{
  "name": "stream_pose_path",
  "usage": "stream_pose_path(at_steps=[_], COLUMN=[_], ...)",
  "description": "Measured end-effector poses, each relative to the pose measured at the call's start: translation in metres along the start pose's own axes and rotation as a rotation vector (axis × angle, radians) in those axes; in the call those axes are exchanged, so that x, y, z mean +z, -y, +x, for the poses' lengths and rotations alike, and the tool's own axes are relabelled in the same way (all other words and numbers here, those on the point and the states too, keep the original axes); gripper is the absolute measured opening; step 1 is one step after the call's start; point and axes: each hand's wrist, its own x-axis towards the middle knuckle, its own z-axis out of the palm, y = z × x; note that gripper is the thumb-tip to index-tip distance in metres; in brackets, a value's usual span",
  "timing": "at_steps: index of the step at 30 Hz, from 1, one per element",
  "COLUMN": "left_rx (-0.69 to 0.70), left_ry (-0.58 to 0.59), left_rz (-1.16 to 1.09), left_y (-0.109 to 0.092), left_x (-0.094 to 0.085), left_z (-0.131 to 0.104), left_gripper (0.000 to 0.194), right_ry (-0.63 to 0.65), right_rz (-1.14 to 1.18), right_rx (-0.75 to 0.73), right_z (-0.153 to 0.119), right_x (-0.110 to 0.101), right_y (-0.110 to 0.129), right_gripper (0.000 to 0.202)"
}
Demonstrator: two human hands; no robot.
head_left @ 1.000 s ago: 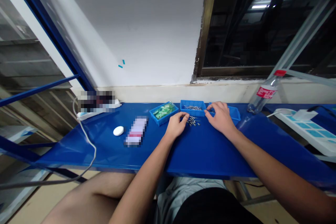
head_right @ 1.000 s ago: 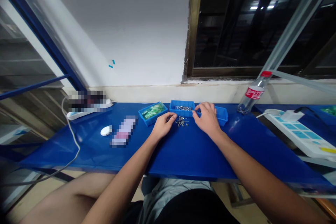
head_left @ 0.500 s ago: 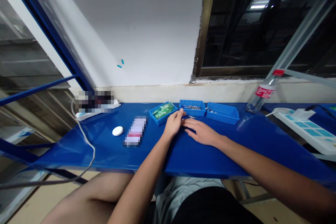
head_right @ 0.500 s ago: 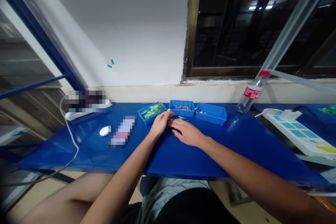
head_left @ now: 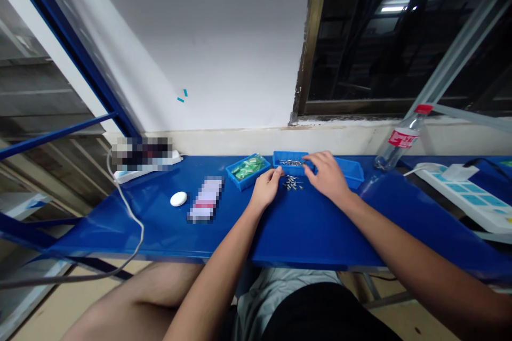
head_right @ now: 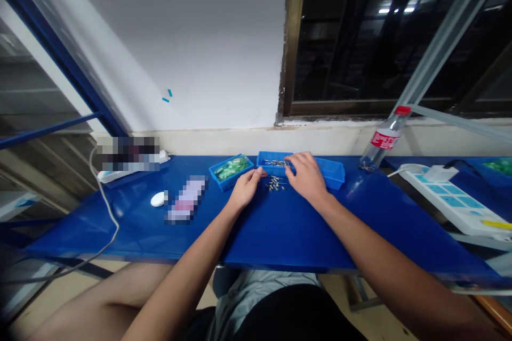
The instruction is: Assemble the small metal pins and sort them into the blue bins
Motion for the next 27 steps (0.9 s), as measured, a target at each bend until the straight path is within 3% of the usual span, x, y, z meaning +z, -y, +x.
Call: stream_pose_path(at_steps=[4, 7, 14, 21, 27], left_rx=[-0.008, -0.010, -0.009, -0.051, -0.106], left_ry=[0.005, 0.009, 0.024, 0.049, 0.020], left_rz=[0.013, 0.018, 0.017, -0.015, -0.230], left_y=[0.001, 0.001, 0.001, -0.002, -0.002], left_x=[0.000, 0.000, -0.001, -0.001, 0.001], left_z=[0.000, 0.000, 0.000, -0.002, 0.002], left_gripper=[0.050, 0.050, 0.053, 0.057, 0.059], right_ry=[0.036, 0.069, 0.060, -0.042, -0.074], right_rz=[-0.145, -0.166, -0.124, -0.140, -0.148], right_rx=[0.052, 0.055, 0.115, 0.201, 0.063], right_z=[-0.003, -0.006, -0.006, -0.006, -0.006], right_x=[-0.007, -0.003, 0.001, -0.010, -0.011], right_y=[-0.034, -0.042, -0.034, -0.041, -0.028], right_gripper=[0.037, 0.035, 0.022, 0.015, 0.015])
